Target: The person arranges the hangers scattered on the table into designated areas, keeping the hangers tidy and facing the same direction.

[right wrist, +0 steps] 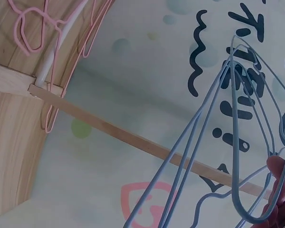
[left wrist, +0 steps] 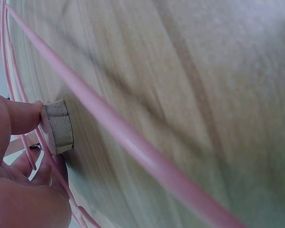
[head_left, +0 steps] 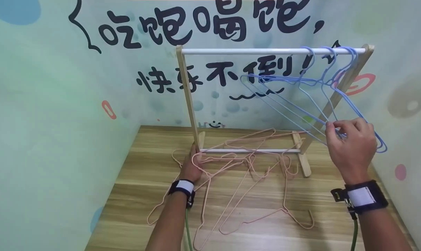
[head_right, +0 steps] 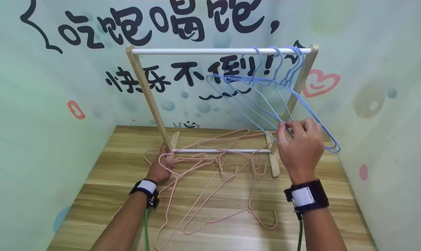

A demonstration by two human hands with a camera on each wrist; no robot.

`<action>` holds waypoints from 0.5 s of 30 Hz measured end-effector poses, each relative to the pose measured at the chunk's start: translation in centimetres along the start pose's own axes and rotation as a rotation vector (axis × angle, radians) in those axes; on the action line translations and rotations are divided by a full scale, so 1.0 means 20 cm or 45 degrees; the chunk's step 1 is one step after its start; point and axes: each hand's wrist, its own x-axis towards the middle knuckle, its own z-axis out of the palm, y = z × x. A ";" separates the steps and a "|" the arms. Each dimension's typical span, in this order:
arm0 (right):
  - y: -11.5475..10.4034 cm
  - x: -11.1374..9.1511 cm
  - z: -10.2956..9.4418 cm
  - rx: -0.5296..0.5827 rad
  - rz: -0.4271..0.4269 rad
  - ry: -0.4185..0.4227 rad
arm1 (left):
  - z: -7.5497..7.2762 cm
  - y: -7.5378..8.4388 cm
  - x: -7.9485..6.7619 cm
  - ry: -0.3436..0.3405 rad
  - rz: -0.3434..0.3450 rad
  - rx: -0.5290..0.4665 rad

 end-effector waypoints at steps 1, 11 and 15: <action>0.00 0.00 0.00 0.003 -0.006 -0.004 | -0.01 0.01 0.00 0.005 0.012 -0.016; 0.04 0.01 0.02 0.010 -0.033 0.000 | -0.01 0.01 0.00 -0.003 0.003 -0.008; 0.05 0.01 0.02 0.016 -0.032 0.011 | -0.01 0.01 -0.01 -0.033 -0.046 -0.013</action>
